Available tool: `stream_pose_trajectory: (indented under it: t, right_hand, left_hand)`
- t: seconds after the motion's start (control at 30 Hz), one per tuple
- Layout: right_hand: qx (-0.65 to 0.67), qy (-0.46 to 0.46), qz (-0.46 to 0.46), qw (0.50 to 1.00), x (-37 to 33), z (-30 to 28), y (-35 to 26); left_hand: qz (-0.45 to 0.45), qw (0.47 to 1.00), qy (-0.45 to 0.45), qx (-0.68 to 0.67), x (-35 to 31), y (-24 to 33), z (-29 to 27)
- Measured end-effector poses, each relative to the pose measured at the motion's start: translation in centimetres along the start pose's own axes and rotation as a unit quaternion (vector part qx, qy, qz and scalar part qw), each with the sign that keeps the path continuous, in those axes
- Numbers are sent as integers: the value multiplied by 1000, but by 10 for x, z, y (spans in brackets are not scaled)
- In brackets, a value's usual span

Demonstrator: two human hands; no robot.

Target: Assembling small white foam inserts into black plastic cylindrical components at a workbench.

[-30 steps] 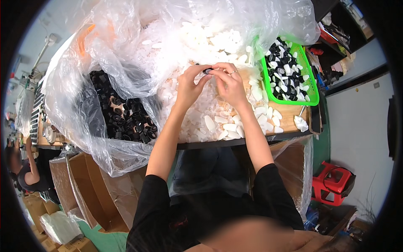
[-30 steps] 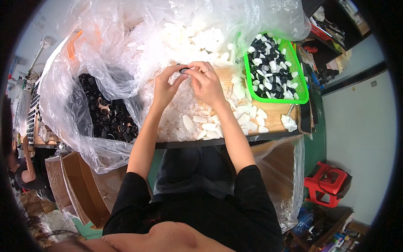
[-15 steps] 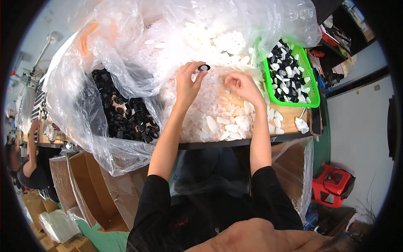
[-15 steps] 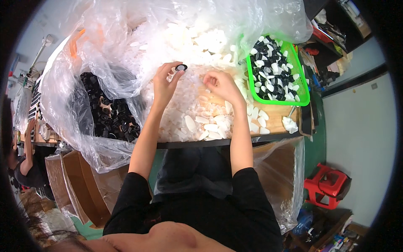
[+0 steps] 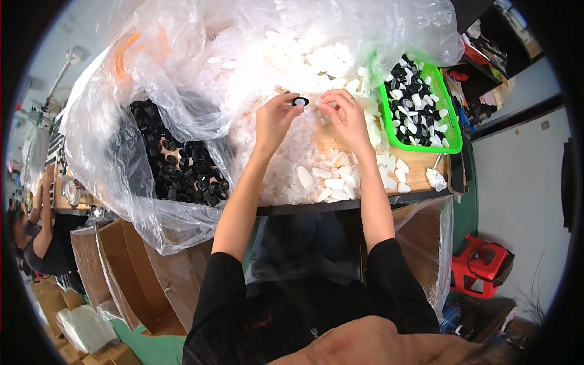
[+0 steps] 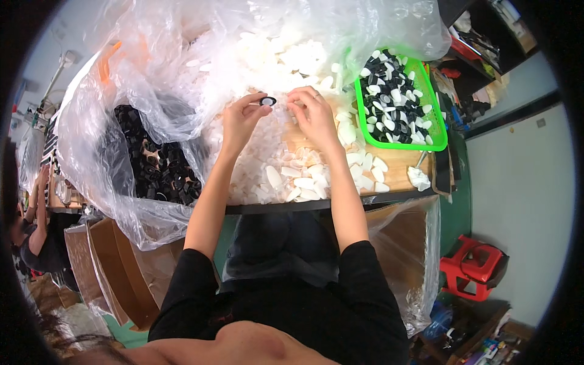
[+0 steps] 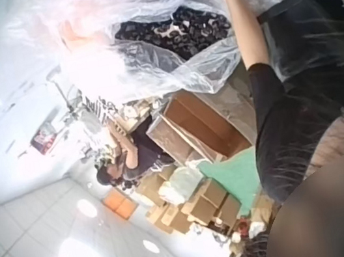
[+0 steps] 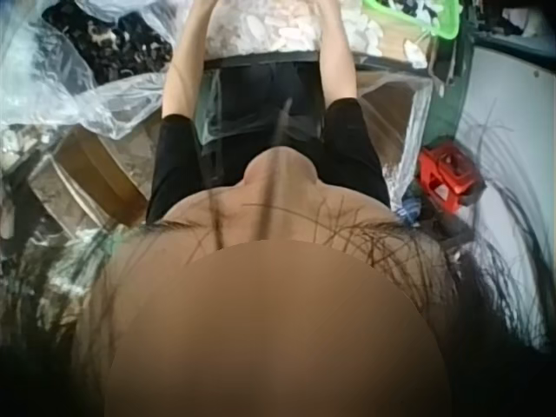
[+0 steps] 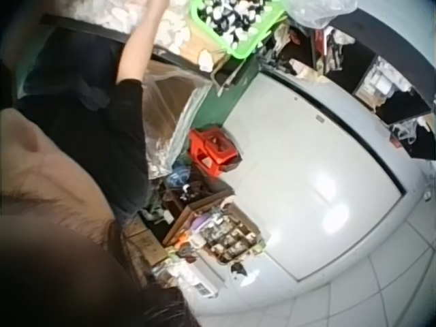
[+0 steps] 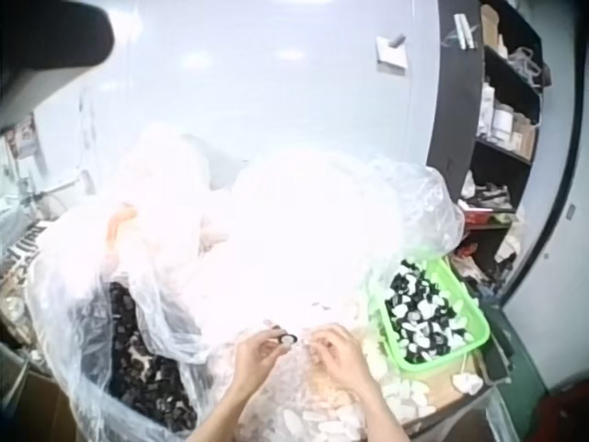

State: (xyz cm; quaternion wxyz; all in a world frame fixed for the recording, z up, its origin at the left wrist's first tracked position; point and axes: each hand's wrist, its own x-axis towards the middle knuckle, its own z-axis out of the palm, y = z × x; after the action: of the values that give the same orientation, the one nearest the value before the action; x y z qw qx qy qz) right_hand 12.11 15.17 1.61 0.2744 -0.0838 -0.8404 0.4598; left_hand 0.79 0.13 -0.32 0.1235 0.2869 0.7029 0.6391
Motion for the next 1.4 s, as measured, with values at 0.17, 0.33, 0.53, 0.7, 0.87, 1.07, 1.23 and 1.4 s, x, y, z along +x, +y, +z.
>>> stream_pose_trajectory:
  t: [0.17, 0.33, 0.53, 0.7, 0.87, 1.07, 1.23, 1.4]
  right_hand:
    - [-106, 74, -205, 970, 0, 14, -3]
    - [-52, 70, -140, 986, -2, 21, 0]
    - [244, -10, 90, 966, -3, 23, 11]
    - [290, -8, 150, 945, -3, 17, 18]
    - [339, -44, 184, 922, -1, 33, -3]
    - [233, 13, 115, 966, -4, 39, 7]
    - [188, -13, 171, 967, -2, 29, 23]
    - [-4, 199, -35, 979, 3, 12, 14]
  left_hand:
    - [5, 994, -64, -87, -1, -2, 9]
    - [-14, 986, -70, -152, -3, -1, 8]
    - [73, 979, -33, -187, -2, -9, 12]
    - [80, 983, -28, -163, -6, 0, 22]
    - [85, 986, 12, -144, -5, -6, 12]
    - [172, 984, 40, 15, -5, -3, 16]
    - [49, 998, -46, -19, -3, -3, 12]
    - [125, 926, -82, 348, -32, 25, -11]
